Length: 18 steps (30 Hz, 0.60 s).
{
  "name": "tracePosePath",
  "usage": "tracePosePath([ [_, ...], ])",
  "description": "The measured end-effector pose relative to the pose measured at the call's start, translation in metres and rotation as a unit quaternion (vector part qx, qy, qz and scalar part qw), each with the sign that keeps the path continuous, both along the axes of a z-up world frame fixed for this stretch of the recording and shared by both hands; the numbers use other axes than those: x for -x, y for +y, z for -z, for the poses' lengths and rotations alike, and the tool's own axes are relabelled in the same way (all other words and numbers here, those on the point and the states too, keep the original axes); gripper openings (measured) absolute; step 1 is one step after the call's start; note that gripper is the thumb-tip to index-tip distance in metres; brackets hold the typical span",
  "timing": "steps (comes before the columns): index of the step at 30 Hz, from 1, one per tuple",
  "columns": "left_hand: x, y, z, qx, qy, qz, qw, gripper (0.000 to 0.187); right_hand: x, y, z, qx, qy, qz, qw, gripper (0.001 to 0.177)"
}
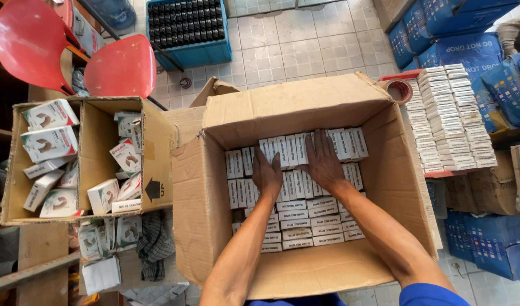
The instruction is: The person packs small boxed items into a large cardboard shipping box by hand, transferring them from smaller open cartons and arranging them in neat rows until the box is full.
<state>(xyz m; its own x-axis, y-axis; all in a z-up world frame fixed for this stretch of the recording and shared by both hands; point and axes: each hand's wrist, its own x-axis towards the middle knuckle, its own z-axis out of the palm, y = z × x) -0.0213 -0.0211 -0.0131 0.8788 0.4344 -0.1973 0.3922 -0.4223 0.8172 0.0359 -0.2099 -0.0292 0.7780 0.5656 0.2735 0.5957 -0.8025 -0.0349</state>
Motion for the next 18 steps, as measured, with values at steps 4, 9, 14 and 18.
tracePosePath([
  [4, 0.007, 0.000, -0.027, 0.003, 0.003, 0.025, 1.000, 0.113, 0.014, 0.007, -0.006, -0.039, 0.018, 0.064, 0.997, 0.113],
  [9, 0.001, -0.002, -0.022, -0.019, 0.017, 0.025, 0.999, 0.116, 0.017, 0.010, 0.004, -0.052, -0.058, 0.081, 0.994, 0.114],
  [14, -0.006, -0.011, -0.018, -0.100, 0.046, 0.032, 0.993, 0.112, 0.016, 0.010, 0.010, -0.035, -0.084, 0.077, 0.993, 0.118],
  [18, -0.012, -0.018, -0.016, -0.134, 0.074, 0.041, 0.987, 0.127, 0.017, 0.012, 0.002, -0.083, -0.037, 0.064, 0.994, 0.114],
])
